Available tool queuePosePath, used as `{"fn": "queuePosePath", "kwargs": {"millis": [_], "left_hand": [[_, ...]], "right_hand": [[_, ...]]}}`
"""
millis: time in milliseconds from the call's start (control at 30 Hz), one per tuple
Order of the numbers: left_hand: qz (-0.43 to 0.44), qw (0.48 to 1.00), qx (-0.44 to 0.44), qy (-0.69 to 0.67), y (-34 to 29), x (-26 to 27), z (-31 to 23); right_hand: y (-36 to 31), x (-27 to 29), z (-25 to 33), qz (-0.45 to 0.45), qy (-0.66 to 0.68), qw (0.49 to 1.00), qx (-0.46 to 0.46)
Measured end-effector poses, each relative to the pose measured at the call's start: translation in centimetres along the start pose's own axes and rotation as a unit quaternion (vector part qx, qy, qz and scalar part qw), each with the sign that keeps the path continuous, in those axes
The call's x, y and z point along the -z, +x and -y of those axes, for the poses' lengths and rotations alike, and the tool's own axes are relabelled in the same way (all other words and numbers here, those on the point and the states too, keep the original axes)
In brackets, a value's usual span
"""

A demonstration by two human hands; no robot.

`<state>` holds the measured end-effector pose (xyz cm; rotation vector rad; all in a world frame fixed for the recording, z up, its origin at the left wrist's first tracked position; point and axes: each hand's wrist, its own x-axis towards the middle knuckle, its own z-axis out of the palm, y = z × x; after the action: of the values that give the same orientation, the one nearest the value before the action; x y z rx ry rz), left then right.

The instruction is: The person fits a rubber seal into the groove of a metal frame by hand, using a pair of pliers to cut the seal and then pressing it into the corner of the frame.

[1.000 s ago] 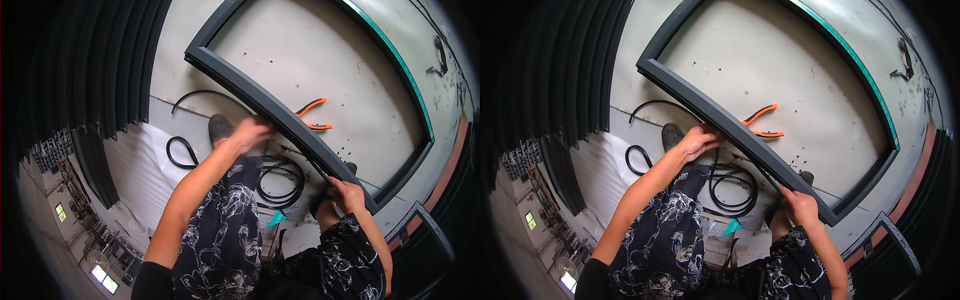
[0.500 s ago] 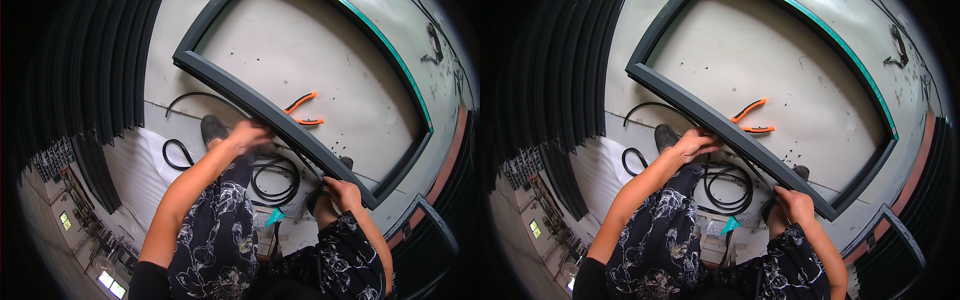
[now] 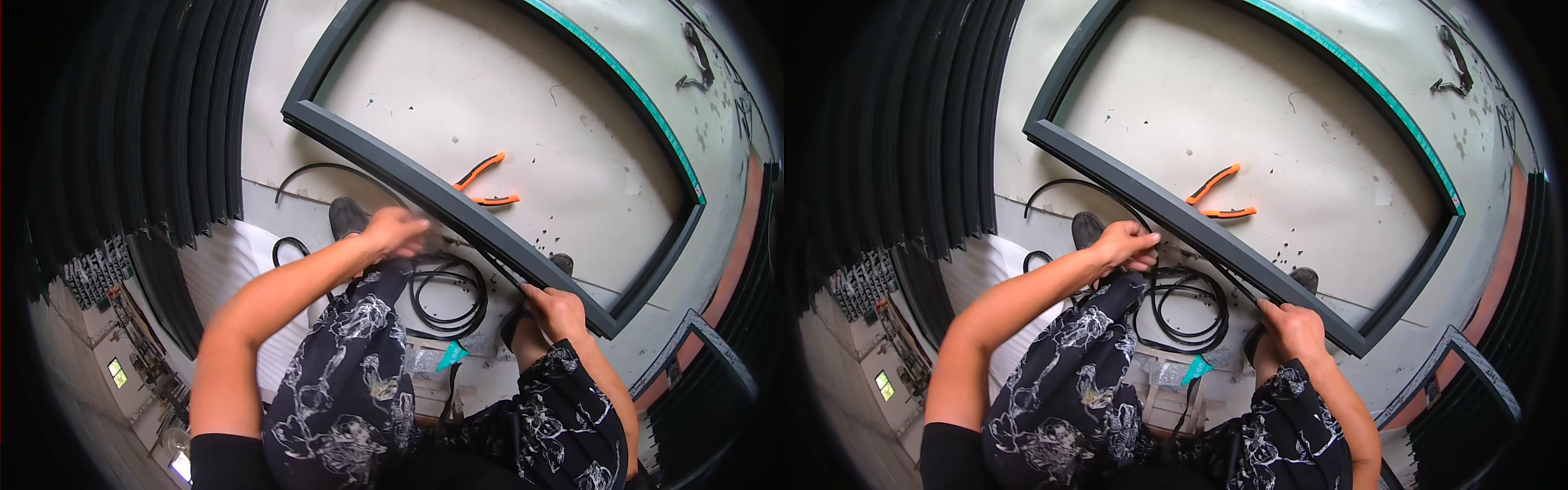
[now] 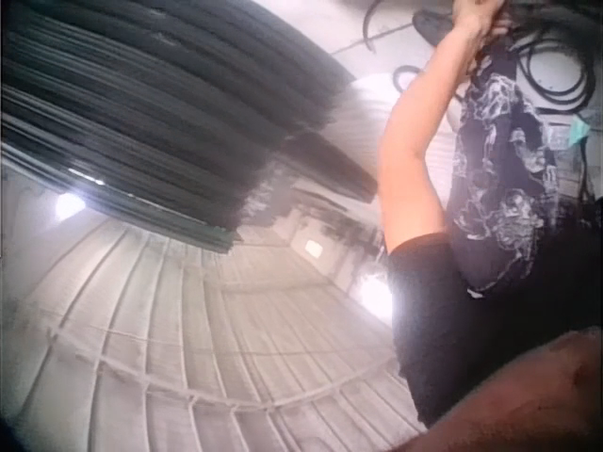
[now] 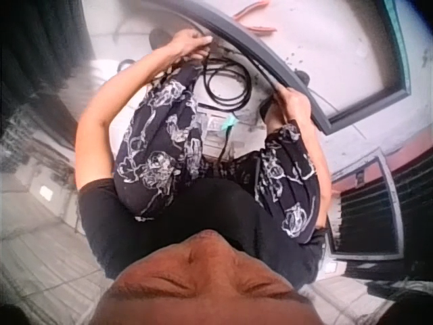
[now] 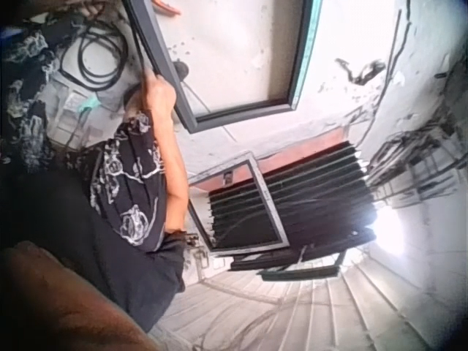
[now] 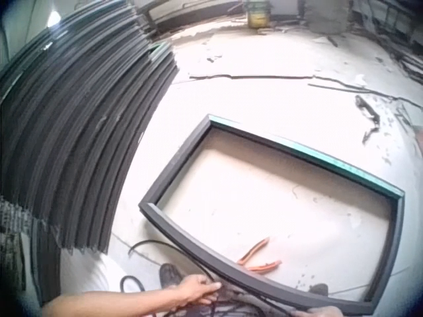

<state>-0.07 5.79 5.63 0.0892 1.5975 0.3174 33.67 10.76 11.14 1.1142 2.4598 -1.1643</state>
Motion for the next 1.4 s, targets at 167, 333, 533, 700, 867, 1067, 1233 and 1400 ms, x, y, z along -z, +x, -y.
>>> {"fn": "queuePosePath", "kwargs": {"millis": [167, 333, 533, 700, 867, 1067, 1233, 1400], "left_hand": [[0.043, 0.987, 0.107, 0.110, -3.1, 3.4, -2.2], [0.021, 0.992, 0.121, -0.037, -2.0, -1.4, 0.4], [0.047, 0.935, 0.027, -0.351, 1.5, -8.5, 4.2], [-0.003, 0.856, -0.108, -0.505, 2.5, -11.9, 3.8], [-0.019, 0.849, -0.117, -0.515, 1.6, -15.1, 5.4], [0.009, 0.852, -0.082, -0.518, 1.2, -18.1, 7.6], [0.064, 0.848, -0.085, -0.519, 1.3, -17.0, 8.3], [0.014, 0.825, -0.120, -0.553, 1.9, -14.0, 9.6]], "right_hand": [[-0.3, -0.1, -0.4, -0.005, 0.040, 0.999, 0.025], [-0.8, 1.1, -1.5, -0.032, -0.006, 0.998, 0.046], [-1.1, 1.5, -2.4, -0.092, -0.028, 0.994, 0.061], [-1.6, 1.3, -2.5, -0.101, -0.039, 0.992, 0.063], [-3.2, 1.8, -3.5, -0.099, -0.033, 0.994, 0.044], [-4.8, 1.5, -5.5, -0.096, -0.056, 0.993, 0.032], [-5.8, 1.1, -5.9, -0.105, -0.065, 0.992, 0.015], [-6.3, 0.6, -5.9, -0.078, -0.066, 0.995, 0.014]]}}
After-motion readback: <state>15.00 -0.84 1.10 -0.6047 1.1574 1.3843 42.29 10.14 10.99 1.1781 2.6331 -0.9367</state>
